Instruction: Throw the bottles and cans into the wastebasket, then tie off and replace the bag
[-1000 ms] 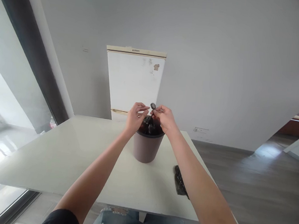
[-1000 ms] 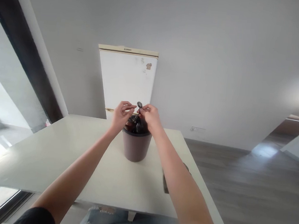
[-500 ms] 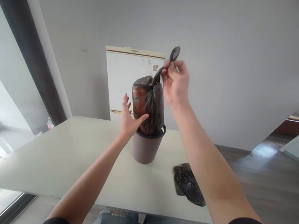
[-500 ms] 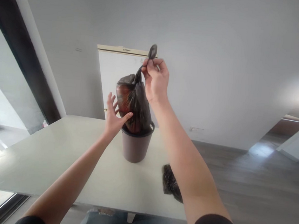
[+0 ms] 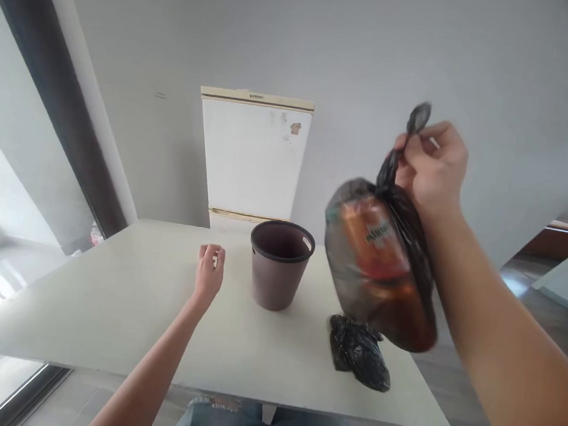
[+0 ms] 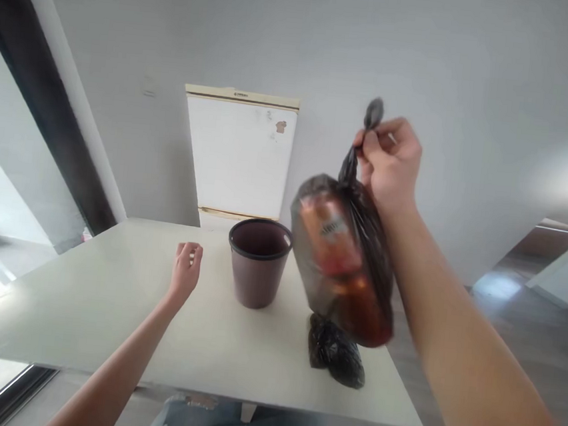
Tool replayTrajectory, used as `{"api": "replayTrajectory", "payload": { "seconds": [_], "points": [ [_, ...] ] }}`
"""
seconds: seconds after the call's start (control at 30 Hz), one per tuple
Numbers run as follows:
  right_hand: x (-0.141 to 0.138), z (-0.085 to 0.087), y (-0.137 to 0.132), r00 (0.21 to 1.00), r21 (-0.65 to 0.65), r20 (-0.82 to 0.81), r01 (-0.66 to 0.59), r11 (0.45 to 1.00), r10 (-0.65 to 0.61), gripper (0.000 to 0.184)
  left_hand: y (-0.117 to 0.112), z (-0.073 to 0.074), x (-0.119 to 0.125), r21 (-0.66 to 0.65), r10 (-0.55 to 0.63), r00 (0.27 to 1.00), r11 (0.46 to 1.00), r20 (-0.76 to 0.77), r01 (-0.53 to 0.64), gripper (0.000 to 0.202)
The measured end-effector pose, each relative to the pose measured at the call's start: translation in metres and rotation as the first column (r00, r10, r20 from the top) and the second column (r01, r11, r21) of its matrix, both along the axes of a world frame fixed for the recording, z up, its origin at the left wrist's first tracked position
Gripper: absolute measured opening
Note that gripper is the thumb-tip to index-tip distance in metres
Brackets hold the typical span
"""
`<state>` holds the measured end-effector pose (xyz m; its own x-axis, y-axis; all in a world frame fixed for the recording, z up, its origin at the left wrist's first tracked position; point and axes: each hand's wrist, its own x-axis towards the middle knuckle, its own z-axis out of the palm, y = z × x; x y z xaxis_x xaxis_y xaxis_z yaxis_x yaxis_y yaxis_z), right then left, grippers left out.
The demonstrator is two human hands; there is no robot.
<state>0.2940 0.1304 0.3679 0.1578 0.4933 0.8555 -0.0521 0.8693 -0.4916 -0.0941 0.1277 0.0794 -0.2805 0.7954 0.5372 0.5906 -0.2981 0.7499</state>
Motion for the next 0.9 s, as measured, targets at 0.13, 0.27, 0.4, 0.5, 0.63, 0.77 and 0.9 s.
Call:
{"api": "replayTrajectory", "payload": {
  "seconds": [0.13,0.27,0.4,0.5,0.63,0.77,0.9],
  "points": [
    [0.031,-0.052,0.002,0.998,-0.192,-0.060,0.002,0.981,-0.014,0.031,0.000,-0.052,-0.022,-0.094,-0.007,0.998,0.996,-0.057,0.002,0.022],
    [0.057,-0.095,0.019,0.980,-0.298,-0.191,-0.001,0.954,-0.059,0.024,-0.003,-0.077,-0.026,-0.147,-0.031,0.995,0.989,-0.099,0.016,0.017],
    [0.074,-0.131,0.048,0.966,-0.388,-0.242,-0.005,0.922,-0.096,0.024,-0.002,-0.087,-0.028,-0.189,-0.069,0.991,0.981,-0.117,0.046,0.014],
    [0.084,-0.150,0.067,0.956,-0.395,-0.270,-0.005,0.919,-0.110,0.027,0.000,-0.091,-0.030,-0.212,-0.090,0.988,0.975,-0.122,0.063,0.014],
    [0.095,-0.159,0.087,0.947,-0.374,-0.272,0.059,0.926,-0.170,0.030,0.002,-0.096,-0.033,-0.224,-0.111,0.985,0.971,-0.129,0.080,0.018],
    [0.095,-0.163,0.104,0.968,-0.388,-0.182,0.091,0.917,-0.173,0.031,0.004,-0.100,-0.032,-0.231,-0.130,0.983,0.968,-0.132,0.097,0.020],
    [0.075,-0.180,0.122,0.994,-0.518,0.020,0.106,0.849,-0.112,0.033,0.004,-0.101,-0.032,-0.248,-0.146,0.980,0.963,-0.133,0.109,0.018]
  ]
}}
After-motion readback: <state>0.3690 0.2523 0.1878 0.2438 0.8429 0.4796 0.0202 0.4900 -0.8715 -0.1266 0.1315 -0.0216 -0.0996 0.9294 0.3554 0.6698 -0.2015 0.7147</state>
